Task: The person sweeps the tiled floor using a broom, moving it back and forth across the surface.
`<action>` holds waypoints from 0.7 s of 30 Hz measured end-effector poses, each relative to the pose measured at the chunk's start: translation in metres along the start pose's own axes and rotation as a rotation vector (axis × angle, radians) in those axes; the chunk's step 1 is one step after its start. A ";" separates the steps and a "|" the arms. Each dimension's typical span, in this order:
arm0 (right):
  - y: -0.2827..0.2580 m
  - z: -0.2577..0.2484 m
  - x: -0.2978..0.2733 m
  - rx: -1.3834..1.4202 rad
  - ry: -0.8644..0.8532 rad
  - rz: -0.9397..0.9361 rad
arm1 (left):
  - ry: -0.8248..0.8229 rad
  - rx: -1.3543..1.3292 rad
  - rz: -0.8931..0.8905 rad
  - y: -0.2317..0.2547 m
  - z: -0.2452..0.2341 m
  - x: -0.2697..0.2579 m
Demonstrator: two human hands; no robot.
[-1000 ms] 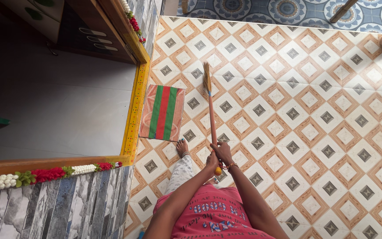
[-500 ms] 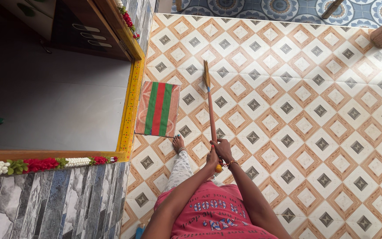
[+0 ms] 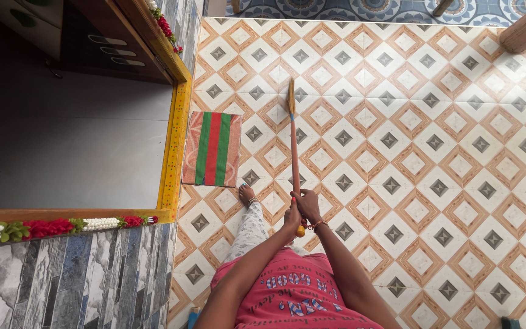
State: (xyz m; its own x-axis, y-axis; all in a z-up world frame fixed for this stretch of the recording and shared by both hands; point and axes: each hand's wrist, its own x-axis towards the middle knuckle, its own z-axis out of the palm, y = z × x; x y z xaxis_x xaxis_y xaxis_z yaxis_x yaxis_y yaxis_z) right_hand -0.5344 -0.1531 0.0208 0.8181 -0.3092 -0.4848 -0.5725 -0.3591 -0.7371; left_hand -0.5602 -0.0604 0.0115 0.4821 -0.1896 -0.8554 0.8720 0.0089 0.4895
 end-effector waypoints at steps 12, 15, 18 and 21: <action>-0.005 0.000 0.009 -0.024 0.002 0.000 | 0.053 0.004 -0.045 0.011 0.001 0.007; -0.009 0.001 0.017 -0.006 -0.016 0.003 | 0.042 -0.053 -0.033 0.019 -0.001 0.011; -0.016 0.004 0.026 -0.020 -0.021 0.011 | 0.041 -0.083 -0.055 0.028 -0.003 0.017; -0.024 0.005 0.037 -0.023 -0.009 0.002 | 0.049 -0.030 -0.011 0.039 -0.003 0.023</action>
State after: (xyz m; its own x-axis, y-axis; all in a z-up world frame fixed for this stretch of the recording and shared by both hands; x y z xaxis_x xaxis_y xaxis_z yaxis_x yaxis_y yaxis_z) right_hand -0.4903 -0.1520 0.0181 0.8172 -0.3018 -0.4910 -0.5754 -0.3783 -0.7251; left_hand -0.5149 -0.0609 0.0107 0.4758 -0.1412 -0.8682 0.8789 0.0366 0.4757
